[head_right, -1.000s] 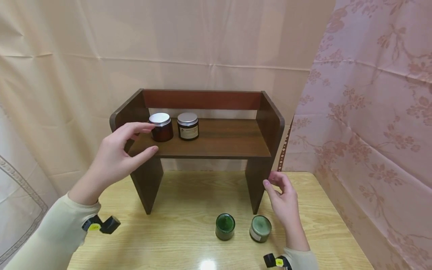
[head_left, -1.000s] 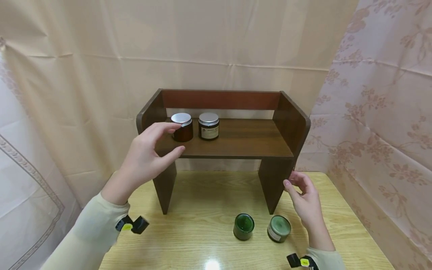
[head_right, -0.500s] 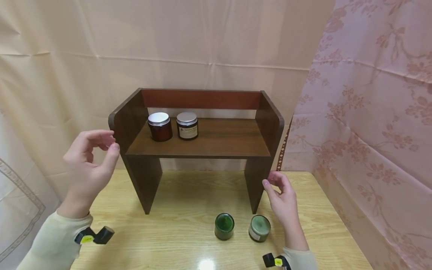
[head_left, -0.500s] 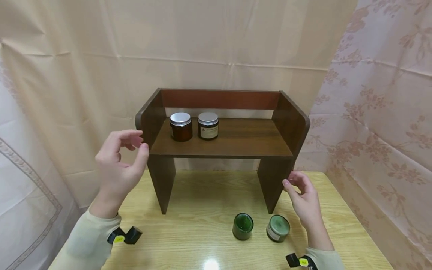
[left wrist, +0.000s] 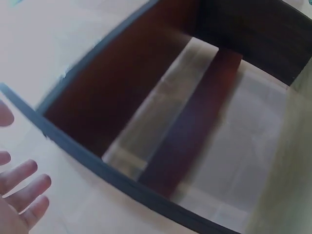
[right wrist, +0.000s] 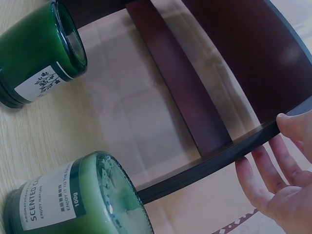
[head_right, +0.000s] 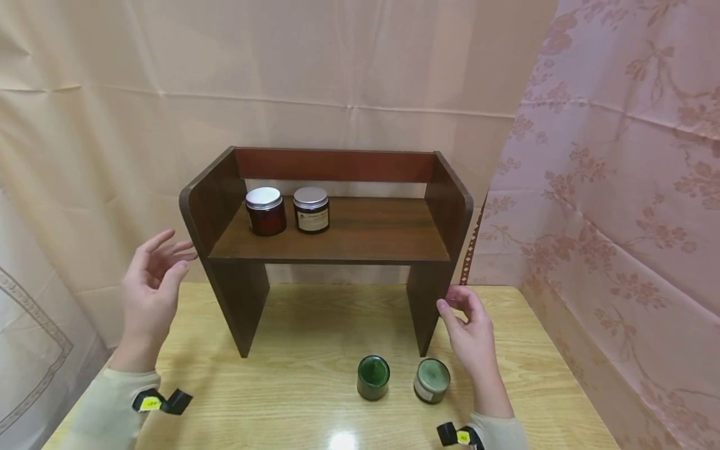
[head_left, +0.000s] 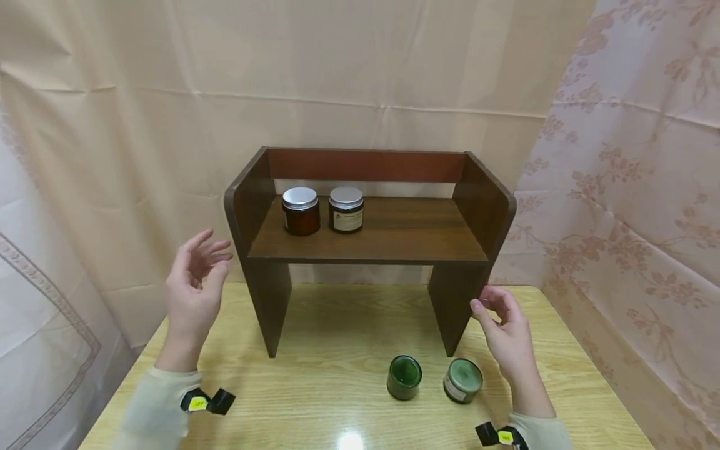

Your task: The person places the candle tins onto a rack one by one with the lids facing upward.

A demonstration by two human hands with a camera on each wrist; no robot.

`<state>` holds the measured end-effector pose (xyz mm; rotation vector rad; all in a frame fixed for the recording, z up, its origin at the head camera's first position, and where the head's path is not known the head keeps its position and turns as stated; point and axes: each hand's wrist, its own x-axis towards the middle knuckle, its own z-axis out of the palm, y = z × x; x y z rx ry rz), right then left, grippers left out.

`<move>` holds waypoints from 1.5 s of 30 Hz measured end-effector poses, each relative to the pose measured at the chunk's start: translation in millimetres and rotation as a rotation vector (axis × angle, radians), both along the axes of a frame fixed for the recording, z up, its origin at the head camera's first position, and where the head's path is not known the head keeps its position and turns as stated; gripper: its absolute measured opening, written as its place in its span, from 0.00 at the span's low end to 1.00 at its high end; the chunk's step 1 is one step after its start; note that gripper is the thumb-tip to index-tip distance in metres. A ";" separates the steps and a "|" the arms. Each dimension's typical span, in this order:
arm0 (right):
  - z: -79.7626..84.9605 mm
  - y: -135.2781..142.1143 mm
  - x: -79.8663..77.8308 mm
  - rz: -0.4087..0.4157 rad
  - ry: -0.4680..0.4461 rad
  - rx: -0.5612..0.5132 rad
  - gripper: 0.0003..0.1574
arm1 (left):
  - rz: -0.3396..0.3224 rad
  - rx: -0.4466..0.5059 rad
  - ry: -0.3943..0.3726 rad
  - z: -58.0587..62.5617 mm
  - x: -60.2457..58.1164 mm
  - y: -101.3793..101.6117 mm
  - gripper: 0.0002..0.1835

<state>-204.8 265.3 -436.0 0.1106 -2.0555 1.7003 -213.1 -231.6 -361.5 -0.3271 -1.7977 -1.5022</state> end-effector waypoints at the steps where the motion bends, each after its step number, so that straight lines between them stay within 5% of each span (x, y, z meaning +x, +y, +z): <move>1: 0.0 -0.1 -0.4 0.001 0.005 0.001 0.19 | -0.016 0.015 -0.019 -4.4 -1.4 -1.8 0.29; 9: 0.5 -0.8 -1.9 0.004 0.020 0.025 0.20 | -0.068 0.007 -0.162 -38.1 -13.6 -12.8 0.23; 20: 0.0 -3.5 -2.0 -0.001 0.001 0.031 0.19 | -0.181 0.096 -0.143 -63.7 -14.6 -13.4 0.20; 26: -1.6 -3.0 -1.2 0.000 0.008 0.020 0.19 | -0.232 0.089 -0.102 -69.6 -11.7 -13.4 0.21; 45: -1.8 0.1 0.0 -0.013 0.001 0.038 0.20 | -0.220 0.020 -0.149 -77.8 -5.2 -7.5 0.25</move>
